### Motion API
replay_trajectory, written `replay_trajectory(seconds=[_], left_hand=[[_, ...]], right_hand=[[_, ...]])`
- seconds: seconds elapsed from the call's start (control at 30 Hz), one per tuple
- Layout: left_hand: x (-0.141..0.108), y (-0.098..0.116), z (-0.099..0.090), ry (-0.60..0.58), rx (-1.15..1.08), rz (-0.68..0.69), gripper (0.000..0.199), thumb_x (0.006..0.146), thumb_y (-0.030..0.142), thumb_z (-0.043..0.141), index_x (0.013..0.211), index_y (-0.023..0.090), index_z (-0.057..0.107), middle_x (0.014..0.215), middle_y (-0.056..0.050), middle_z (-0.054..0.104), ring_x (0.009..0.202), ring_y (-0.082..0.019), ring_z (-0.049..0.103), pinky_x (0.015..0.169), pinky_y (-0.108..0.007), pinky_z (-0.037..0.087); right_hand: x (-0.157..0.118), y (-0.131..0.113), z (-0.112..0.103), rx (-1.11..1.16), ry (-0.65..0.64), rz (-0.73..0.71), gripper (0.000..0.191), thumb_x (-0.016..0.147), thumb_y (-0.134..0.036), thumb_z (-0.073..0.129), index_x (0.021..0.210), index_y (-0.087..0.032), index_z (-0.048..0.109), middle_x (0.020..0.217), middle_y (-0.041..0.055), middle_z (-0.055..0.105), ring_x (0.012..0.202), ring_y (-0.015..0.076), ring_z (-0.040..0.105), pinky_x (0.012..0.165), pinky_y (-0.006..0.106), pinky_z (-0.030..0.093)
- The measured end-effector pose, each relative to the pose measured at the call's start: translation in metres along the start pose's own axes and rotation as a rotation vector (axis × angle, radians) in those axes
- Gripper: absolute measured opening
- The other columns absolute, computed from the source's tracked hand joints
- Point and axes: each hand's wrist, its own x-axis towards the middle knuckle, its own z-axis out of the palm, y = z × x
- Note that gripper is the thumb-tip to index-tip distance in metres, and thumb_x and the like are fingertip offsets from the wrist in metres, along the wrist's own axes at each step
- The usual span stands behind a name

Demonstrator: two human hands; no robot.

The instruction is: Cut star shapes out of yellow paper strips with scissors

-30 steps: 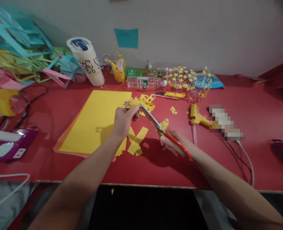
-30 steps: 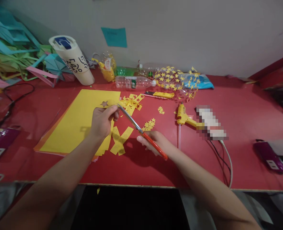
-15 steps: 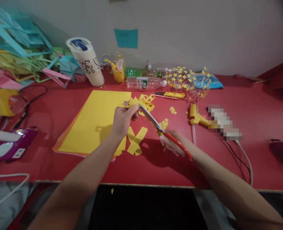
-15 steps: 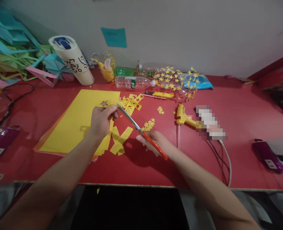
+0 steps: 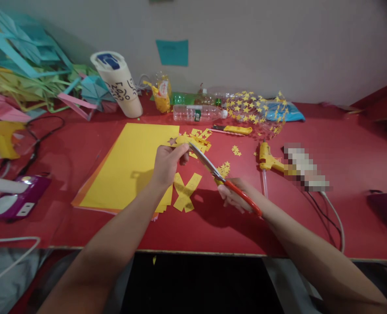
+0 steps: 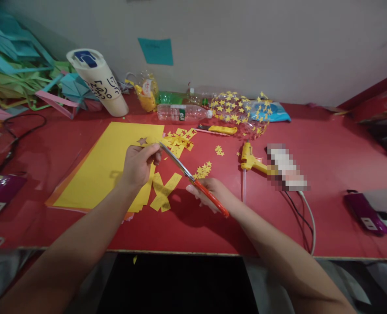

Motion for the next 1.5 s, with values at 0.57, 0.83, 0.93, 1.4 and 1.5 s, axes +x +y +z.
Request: replay_trajectory(seconds=[0.57,0.83,0.93,1.4,1.5], left_hand=[[0.004,-0.002,-0.003,0.050,-0.031,0.005,0.019,0.069,0.025,0.058,0.054,0.016,0.061,0.044,0.003,0.053,0.040,-0.004,0.046,0.039,-0.018,0.037],[-0.001,-0.004,-0.002,0.005,-0.054,-0.010,0.020,0.072,0.030,0.059,0.057,0.016,0.063,0.050,0.003,0.057,0.046,-0.005,0.050,0.044,-0.018,0.042],[-0.004,-0.004,0.000,0.000,-0.053,0.011,0.019,0.072,0.030,0.060,0.058,0.016,0.062,0.052,0.003,0.057,0.047,-0.005,0.051,0.044,-0.018,0.041],[-0.013,-0.004,0.012,-0.017,0.036,0.091,0.022,0.078,0.027,0.057,0.059,0.016,0.059,0.052,0.004,0.055,0.045,-0.005,0.050,0.044,-0.019,0.041],[-0.013,-0.006,0.011,-0.025,0.034,0.092,0.022,0.078,0.028,0.057,0.060,0.016,0.059,0.052,0.004,0.055,0.046,-0.004,0.050,0.044,-0.019,0.041]], right_hand=[[0.001,0.003,-0.001,-0.013,-0.011,-0.037,0.044,0.071,-0.059,0.058,0.056,-0.020,0.043,0.030,-0.0097,0.035,0.029,0.0067,0.040,0.041,0.022,0.041],[0.002,0.005,-0.002,-0.003,-0.045,-0.085,0.040,0.074,-0.056,0.054,0.057,-0.020,0.046,0.032,-0.0090,0.038,0.031,0.0073,0.043,0.049,0.025,0.046],[0.002,0.007,0.000,0.023,-0.061,-0.121,0.041,0.075,-0.057,0.053,0.059,-0.020,0.046,0.032,-0.0094,0.038,0.029,0.0060,0.038,0.049,0.026,0.045],[0.001,0.012,0.005,0.035,-0.035,-0.137,0.054,0.069,-0.073,0.049,0.064,-0.019,0.049,0.035,-0.0091,0.037,0.030,0.0065,0.037,0.041,0.024,0.037],[0.001,0.011,0.006,0.039,-0.035,-0.141,0.054,0.068,-0.073,0.049,0.063,-0.019,0.048,0.034,-0.0092,0.037,0.029,0.0060,0.037,0.041,0.024,0.038]])
